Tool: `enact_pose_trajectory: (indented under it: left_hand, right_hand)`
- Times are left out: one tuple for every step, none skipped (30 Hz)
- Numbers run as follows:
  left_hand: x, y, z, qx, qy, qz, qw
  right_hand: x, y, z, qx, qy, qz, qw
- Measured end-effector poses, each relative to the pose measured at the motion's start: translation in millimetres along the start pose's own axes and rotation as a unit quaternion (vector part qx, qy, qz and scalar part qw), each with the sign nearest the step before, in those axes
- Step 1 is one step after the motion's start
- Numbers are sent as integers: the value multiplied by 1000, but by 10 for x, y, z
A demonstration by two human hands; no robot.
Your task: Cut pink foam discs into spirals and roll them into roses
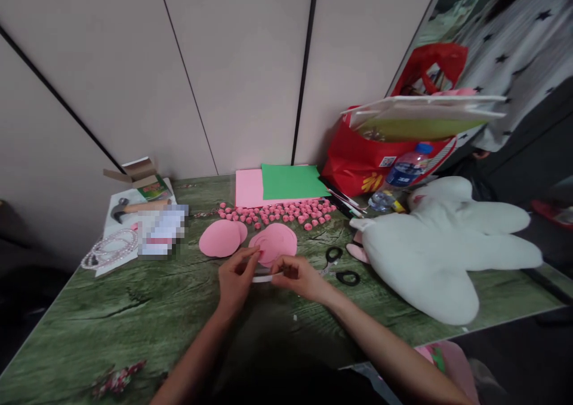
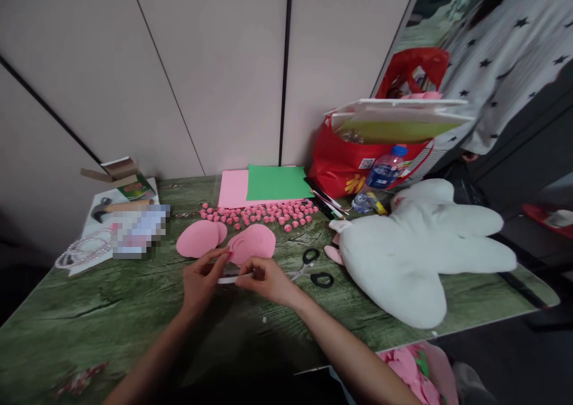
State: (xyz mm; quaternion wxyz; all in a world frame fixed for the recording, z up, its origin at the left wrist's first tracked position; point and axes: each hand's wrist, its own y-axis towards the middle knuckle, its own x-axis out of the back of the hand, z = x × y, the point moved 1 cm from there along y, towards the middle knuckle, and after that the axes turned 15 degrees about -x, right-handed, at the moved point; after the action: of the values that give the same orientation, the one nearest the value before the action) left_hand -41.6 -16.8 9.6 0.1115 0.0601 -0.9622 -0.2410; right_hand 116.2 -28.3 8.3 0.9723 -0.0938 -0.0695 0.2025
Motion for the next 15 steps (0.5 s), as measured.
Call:
enact_pose_trajectory:
  left_hand:
    - [-16, -13, 2, -18, 8, 7, 1000]
    - [-31, -27, 8, -33, 13, 13, 999]
    - [-44, -39, 17, -45, 17, 16, 999]
    - [-56, -49, 28, -52, 19, 15, 998]
    - [-65, -55, 38, -54, 19, 11, 998]
    - [-72, -58, 47, -53, 18, 8, 998]
    - [-76, -57, 52, -51, 18, 7, 999]
    - [-79, -52, 55, -50, 19, 7, 999]
    - [-78, -44, 54, -48, 21, 6, 999]
    - [-74, -32, 52, -45, 24, 4, 999]
    - [-67, -19, 48, -40, 29, -3, 999]
    - [-57, -3, 45, -33, 35, -12, 999]
    - [-46, 15, 42, -22, 42, -24, 999]
    - [-34, 34, 39, -9, 47, -35, 998]
    - [-24, 55, 36, 4, 52, -48, 998]
  right_hand:
    - [-10, -5, -16, -4, -5, -1, 1000]
    - [-23, -14, -26, -8, -11, -6, 1000]
    - [-34, -26, -28, -10, -17, -18, 1000]
    - [-42, -44, -20, -6, -23, -37, 999]
    - [-43, -69, 1, 1, -31, -60, 998]
    - [-33, -100, 31, 12, -38, -83, 996]
    - [-8, -137, 67, 24, -45, -101, 994]
    - [34, -176, 103, 34, -52, -109, 992]
    - [98, -218, 134, 45, -57, -117, 990]
    - [184, -258, 151, 44, -70, -123, 989]
    - [290, -298, 150, 43, -95, -142, 984]
    - [410, -335, 130, 48, -135, -164, 976]
    - [532, -370, 92, 58, -192, -183, 962]
    - [648, -401, 35, 62, -263, -187, 944]
    - [751, -429, -36, 50, -333, -190, 922]
